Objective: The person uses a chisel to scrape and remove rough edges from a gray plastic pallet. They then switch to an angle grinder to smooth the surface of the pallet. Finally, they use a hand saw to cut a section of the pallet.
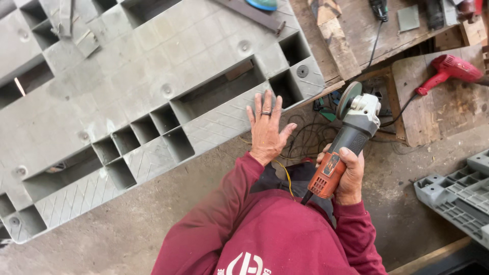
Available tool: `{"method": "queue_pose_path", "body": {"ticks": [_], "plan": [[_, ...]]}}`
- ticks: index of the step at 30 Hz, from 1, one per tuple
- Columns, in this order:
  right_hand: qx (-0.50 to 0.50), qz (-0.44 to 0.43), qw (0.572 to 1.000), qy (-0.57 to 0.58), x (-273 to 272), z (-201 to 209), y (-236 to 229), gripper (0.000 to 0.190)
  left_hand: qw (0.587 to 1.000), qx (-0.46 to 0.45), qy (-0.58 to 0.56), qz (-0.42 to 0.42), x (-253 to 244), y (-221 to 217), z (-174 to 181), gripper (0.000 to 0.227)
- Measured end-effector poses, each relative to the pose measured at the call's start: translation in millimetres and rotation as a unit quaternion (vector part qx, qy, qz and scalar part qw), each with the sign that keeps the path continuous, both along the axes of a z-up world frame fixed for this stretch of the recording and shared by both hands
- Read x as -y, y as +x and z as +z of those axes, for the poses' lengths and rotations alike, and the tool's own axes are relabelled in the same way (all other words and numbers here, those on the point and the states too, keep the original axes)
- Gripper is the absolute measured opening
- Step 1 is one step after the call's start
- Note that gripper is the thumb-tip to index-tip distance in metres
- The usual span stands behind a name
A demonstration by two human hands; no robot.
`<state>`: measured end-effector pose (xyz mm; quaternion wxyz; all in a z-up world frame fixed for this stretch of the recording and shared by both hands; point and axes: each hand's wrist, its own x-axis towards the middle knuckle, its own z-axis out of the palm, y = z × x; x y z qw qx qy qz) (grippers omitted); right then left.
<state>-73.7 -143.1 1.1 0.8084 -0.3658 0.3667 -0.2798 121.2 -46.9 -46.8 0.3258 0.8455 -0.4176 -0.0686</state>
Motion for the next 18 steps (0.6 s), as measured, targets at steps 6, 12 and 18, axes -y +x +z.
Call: {"method": "queue_pose_path", "body": {"ticks": [6, 12, 18], "plan": [[-0.006, -0.026, 0.998, 0.057, 41, -36, -26, 0.044, 0.982, -0.107, -0.105, -0.118, 40, -57, 2, 0.056], [-0.023, -0.147, 0.988, 0.039, 109, -94, -90, 0.046, 0.886, -0.401, -0.042, -0.228, 112, -148, -16, 0.057], [-0.043, -0.176, 0.982, 0.062, 216, -142, -192, 0.052, 0.864, -0.434, 0.01, -0.255, 239, -258, -56, 0.084]]}}
